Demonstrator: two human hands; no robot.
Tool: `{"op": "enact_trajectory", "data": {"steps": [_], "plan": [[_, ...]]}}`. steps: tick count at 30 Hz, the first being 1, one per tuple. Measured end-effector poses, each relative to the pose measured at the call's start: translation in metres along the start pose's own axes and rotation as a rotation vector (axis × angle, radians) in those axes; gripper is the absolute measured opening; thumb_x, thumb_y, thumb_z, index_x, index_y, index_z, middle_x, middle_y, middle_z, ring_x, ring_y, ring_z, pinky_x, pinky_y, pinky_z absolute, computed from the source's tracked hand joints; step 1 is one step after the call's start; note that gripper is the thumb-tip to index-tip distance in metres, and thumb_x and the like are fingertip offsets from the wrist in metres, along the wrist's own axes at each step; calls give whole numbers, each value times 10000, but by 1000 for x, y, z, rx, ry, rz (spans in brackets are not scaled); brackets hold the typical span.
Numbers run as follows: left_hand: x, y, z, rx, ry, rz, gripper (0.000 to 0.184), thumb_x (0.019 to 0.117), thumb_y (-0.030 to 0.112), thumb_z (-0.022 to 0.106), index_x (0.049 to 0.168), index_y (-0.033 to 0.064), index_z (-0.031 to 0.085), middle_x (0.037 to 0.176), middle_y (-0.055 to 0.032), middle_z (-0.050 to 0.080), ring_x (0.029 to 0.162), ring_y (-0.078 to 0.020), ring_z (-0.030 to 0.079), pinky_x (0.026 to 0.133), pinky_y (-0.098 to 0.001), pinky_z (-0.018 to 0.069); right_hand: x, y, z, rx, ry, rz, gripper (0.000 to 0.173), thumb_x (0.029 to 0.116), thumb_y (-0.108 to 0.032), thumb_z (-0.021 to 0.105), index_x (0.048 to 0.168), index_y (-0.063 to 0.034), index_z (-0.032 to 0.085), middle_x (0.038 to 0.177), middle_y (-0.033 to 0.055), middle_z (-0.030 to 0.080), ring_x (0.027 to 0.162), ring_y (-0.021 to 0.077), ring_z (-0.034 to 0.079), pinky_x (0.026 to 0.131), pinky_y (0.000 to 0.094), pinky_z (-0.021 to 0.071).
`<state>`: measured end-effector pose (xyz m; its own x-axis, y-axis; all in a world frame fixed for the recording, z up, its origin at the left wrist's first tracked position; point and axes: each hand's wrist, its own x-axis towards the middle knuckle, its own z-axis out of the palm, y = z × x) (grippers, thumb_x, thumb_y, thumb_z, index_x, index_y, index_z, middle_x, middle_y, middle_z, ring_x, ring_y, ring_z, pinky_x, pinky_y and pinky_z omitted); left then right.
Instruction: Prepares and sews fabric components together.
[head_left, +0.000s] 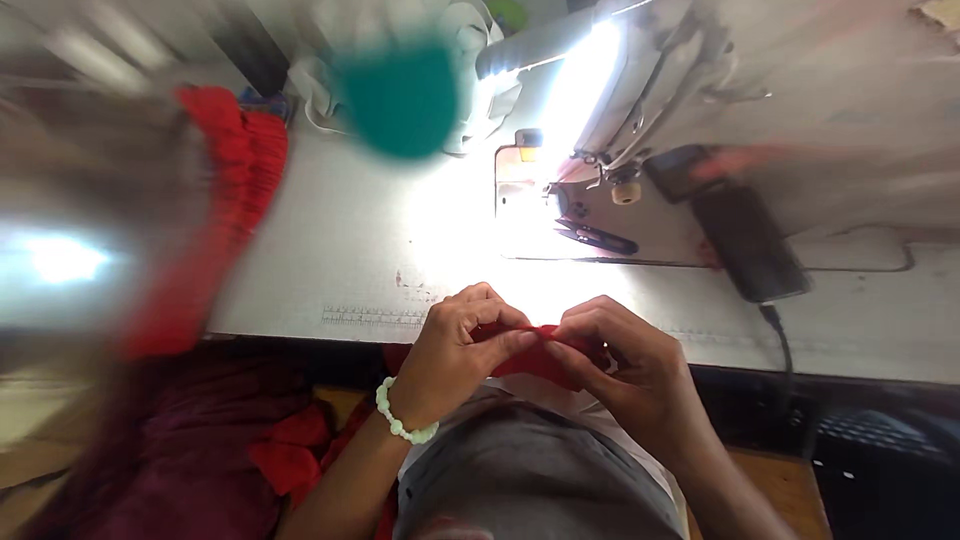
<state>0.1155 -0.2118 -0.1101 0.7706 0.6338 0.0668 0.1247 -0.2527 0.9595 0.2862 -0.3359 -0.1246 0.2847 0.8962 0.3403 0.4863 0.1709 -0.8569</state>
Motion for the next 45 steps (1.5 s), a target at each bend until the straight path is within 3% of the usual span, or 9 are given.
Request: {"op": "enact_trajectory", "data": {"steps": [6, 14, 18, 23, 32, 37, 40, 42, 45], "plan": [[0, -2, 0, 95, 29, 72, 155, 924, 185, 738, 906, 33, 764, 811, 32, 606, 754, 58, 570, 680, -74, 472, 1, 0, 3, -47, -15, 5, 133, 933, -170, 660, 906, -46, 699, 891, 8, 650, 732, -81, 546, 629, 38, 438], [0, -6, -5, 100, -82, 44, 218, 1019, 197, 611, 991, 13, 724, 897, 7, 611, 845, 31, 577, 763, -102, 474, 0, 3, 6, -15, -35, 2, 136, 964, -149, 628, 930, -32, 689, 888, 11, 673, 741, -63, 572, 645, 59, 462], [-1, -5, -9, 82, -116, -1, 280, 922, 331, 746, 954, 55, 716, 872, 40, 620, 766, 57, 537, 665, -88, 430, 0, 2, 5, -30, -46, -9, 136, 968, -149, 635, 935, -30, 690, 916, 29, 690, 770, -48, 598, 671, 68, 483], [0, -5, -7, 8, -60, -18, 146, 881, 177, 786, 920, 41, 750, 875, 41, 687, 824, 46, 625, 747, -107, 514, -1, 2, 7, -47, -33, -32, 142, 963, -161, 655, 931, -29, 699, 920, 34, 693, 787, -47, 610, 696, 63, 491], [20, 3, -24, 38, -137, -199, 85, 870, 145, 790, 933, 97, 758, 827, 91, 700, 740, 68, 616, 691, -109, 506, 7, 11, 10, -5, 10, -30, 121, 952, -141, 676, 955, -21, 672, 842, -3, 686, 761, -50, 604, 710, 84, 499], [82, 1, -34, 249, -248, -251, 87, 848, 64, 814, 915, 58, 760, 790, -7, 717, 716, -50, 648, 685, -245, 533, 34, 38, 17, -187, 95, -40, 99, 908, -122, 677, 929, -25, 671, 805, 42, 689, 743, 32, 645, 726, 159, 529], [126, -4, -30, 345, -311, -303, 319, 817, 48, 832, 1089, 2, 672, 816, -49, 692, 757, -117, 648, 748, -319, 536, 52, 57, 20, -308, 124, 21, 77, 888, -96, 679, 929, -32, 669, 802, 67, 670, 711, 105, 644, 666, 243, 535], [147, -10, -24, 406, -330, -340, 418, 815, 35, 828, 1181, -11, 632, 834, -72, 690, 776, -145, 648, 778, -351, 530, 58, 68, 20, -352, 99, 57, 82, 902, -58, 673, 954, -19, 722, 866, 109, 695, 761, 180, 677, 703, 334, 568], [159, -16, -12, 500, -344, -350, 347, 873, 20, 744, 1189, -2, 602, 915, -126, 669, 866, -230, 641, 815, -427, 514, 60, 79, 21, -401, 62, 75, 148, 917, -48, 660, 976, -35, 795, 915, 130, 722, 882, 247, 701, 798, 397, 567]]}}
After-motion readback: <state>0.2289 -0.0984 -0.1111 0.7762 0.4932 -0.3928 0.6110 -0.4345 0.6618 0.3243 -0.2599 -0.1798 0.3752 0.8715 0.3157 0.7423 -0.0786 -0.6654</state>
